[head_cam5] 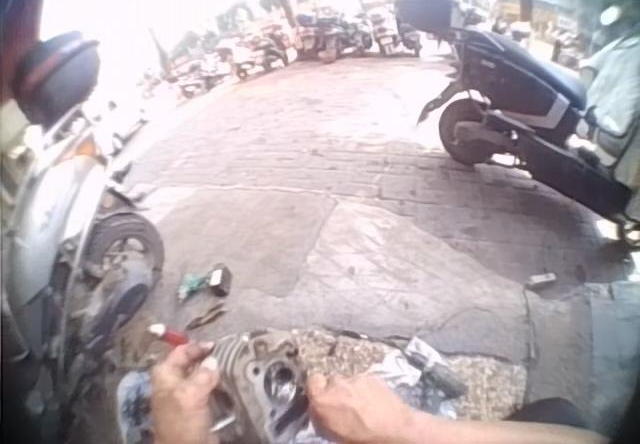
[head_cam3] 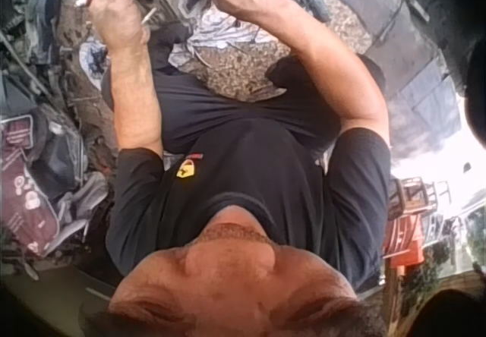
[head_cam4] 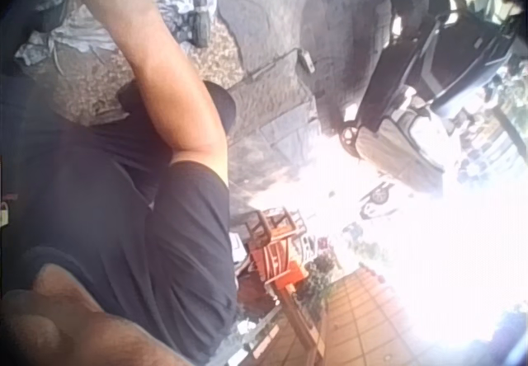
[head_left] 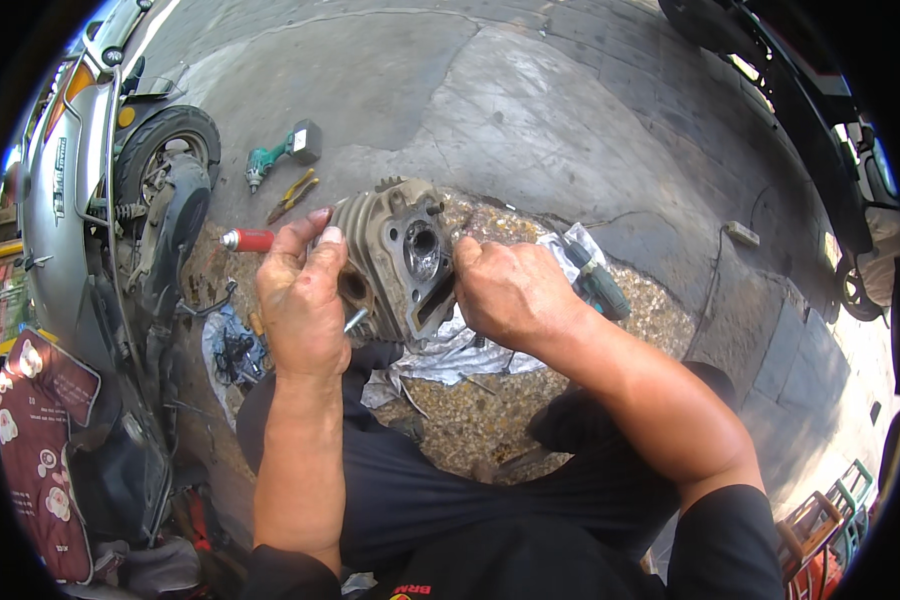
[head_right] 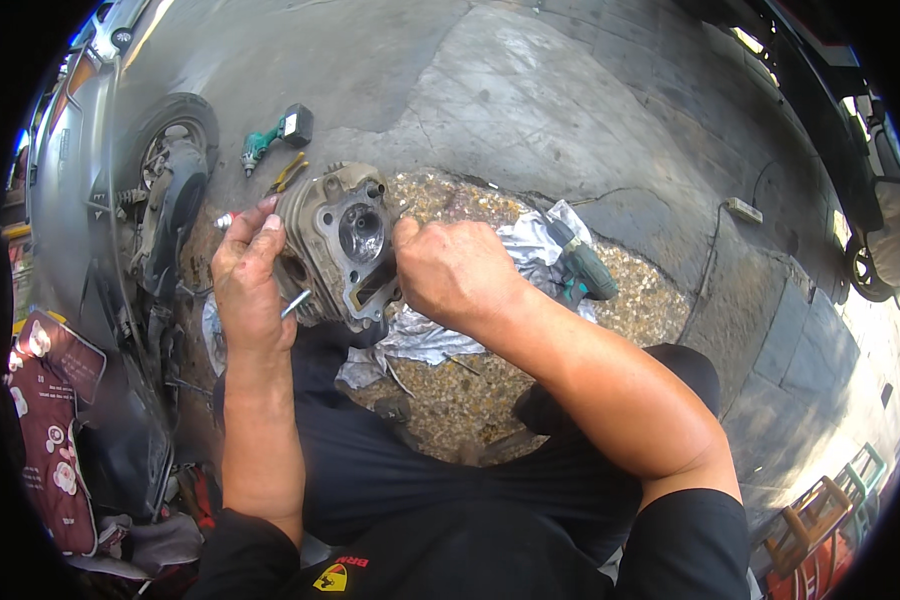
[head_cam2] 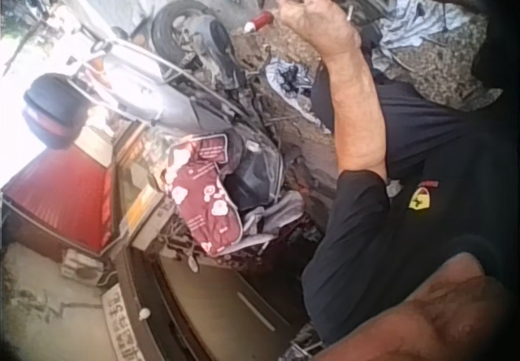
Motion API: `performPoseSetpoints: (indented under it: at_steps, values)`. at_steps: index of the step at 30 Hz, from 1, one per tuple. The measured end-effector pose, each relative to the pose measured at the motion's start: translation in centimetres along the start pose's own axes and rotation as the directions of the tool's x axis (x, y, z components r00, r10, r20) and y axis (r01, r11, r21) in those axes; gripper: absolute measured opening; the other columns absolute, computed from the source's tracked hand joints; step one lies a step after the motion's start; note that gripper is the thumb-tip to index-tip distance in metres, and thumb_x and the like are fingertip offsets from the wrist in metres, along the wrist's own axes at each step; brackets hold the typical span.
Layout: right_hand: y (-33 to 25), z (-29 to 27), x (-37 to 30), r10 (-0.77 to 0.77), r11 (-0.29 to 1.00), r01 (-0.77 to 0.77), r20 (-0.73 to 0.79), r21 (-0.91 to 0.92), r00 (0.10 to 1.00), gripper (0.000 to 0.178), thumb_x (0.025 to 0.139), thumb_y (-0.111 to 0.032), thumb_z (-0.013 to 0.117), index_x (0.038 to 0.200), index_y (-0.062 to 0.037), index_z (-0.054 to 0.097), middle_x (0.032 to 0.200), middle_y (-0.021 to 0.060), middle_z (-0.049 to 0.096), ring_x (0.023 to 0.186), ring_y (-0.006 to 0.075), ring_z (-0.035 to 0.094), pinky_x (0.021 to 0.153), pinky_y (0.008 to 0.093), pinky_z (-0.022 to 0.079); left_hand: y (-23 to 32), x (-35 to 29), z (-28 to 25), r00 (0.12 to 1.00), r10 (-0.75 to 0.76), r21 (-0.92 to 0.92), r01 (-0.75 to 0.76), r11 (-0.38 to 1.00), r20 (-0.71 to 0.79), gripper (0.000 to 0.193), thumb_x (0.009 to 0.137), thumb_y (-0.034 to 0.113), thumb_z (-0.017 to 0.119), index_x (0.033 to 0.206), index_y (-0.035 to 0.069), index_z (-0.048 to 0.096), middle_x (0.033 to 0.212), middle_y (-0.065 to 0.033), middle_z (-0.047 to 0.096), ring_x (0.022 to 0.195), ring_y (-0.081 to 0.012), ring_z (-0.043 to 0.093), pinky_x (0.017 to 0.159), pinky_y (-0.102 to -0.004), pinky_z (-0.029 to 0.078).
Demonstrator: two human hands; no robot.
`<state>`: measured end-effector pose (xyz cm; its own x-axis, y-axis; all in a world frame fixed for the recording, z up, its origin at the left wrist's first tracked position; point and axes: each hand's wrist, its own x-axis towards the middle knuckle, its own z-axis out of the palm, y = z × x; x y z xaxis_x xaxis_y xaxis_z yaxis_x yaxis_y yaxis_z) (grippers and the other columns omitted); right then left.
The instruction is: The person uses a cordless impact driver to remove bolts from a motorcycle cylinder head, then switches to a screwdriver to scrape and clean the interior surfaces. The person continues to scrape and inspect the cylinder head throughout the clip.
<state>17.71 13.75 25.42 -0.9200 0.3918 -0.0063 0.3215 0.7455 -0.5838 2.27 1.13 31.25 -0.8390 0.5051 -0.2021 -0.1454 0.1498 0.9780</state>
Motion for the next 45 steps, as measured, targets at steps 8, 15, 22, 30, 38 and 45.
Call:
performPoseSetpoints:
  at_steps: [8,15,22,30,38,45]
  values:
    - [-1.0,-0.1,-1.0,-0.038,0.992,0.031,0.047,0.125,0.998,0.017,0.089,-0.013,0.058,0.089,0.0040,0.058,0.068,0.0266,0.065,0.064,0.0461,0.067,0.061,0.0552,0.054,0.1,0.0,-0.1,1.000,-0.025,-0.022,0.025,0.999,-0.004,0.028,0.095,0.005,0.062,0.120,-0.007,0.063,0.108,-0.0107,0.067,0.097,-0.0136,0.061,0.090,-0.0263,0.047]
    - [-0.9,-1.2,-0.5,-0.009,0.982,-0.017,0.133,0.189,0.991,0.020,0.093,-0.015,0.057,0.092,0.0047,0.056,0.068,0.0282,0.064,0.068,0.0497,0.065,0.065,0.0575,0.052,-0.1,0.2,-0.3,0.998,-0.009,0.007,0.009,1.000,0.054,0.031,0.097,0.009,0.059,0.124,-0.007,0.061,0.113,-0.0138,0.068,0.103,-0.0198,0.066,0.093,-0.0322,0.052]
    - [0.2,-4.9,0.6,0.133,0.923,-0.181,0.159,0.340,0.978,0.026,0.101,-0.018,0.048,0.104,0.0073,0.056,0.085,0.0329,0.068,0.083,0.0479,0.069,0.075,0.0537,0.055,-0.2,0.4,-0.5,0.998,-0.033,-0.066,0.037,0.997,0.057,0.028,0.098,0.008,0.059,0.122,-0.006,0.061,0.111,-0.0133,0.069,0.101,-0.0205,0.068,0.094,-0.0336,0.054]
    - [4.0,-8.7,-0.4,0.564,0.073,-0.296,0.205,0.952,0.800,0.033,0.109,-0.032,0.045,0.114,-0.0012,0.056,0.073,0.0070,0.061,0.058,0.0152,0.061,0.051,0.0301,0.052,-0.3,1.0,-0.7,0.994,-0.111,-0.139,0.113,0.984,0.023,0.029,0.094,0.007,0.062,0.122,-0.003,0.063,0.105,-0.0094,0.069,0.097,-0.0185,0.067,0.089,-0.0321,0.054]
    - [2.2,-4.4,-0.8,0.259,0.839,-0.277,0.105,0.469,0.960,0.023,0.105,-0.024,0.051,0.104,-0.0016,0.057,0.075,0.0254,0.064,0.070,0.0489,0.063,0.066,0.0536,0.048,0.4,0.3,0.9,0.988,-0.151,-0.139,0.149,0.979,-0.004,0.024,0.096,0.003,0.061,0.119,-0.005,0.059,0.095,-0.0033,0.063,0.079,-0.0071,0.056,0.073,-0.0220,0.047]
    - [0.8,-3.2,-2.0,0.035,0.966,-0.008,-0.103,0.258,0.994,0.027,0.095,-0.024,0.064,0.081,-0.0013,0.060,0.068,0.0245,0.064,0.068,0.0472,0.064,0.062,0.0551,0.050,0.4,0.2,0.3,0.996,-0.046,-0.221,0.063,0.973,0.082,0.026,0.096,0.006,0.059,0.119,-0.004,0.063,0.107,-0.0108,0.069,0.097,-0.0163,0.066,0.089,-0.0302,0.052]
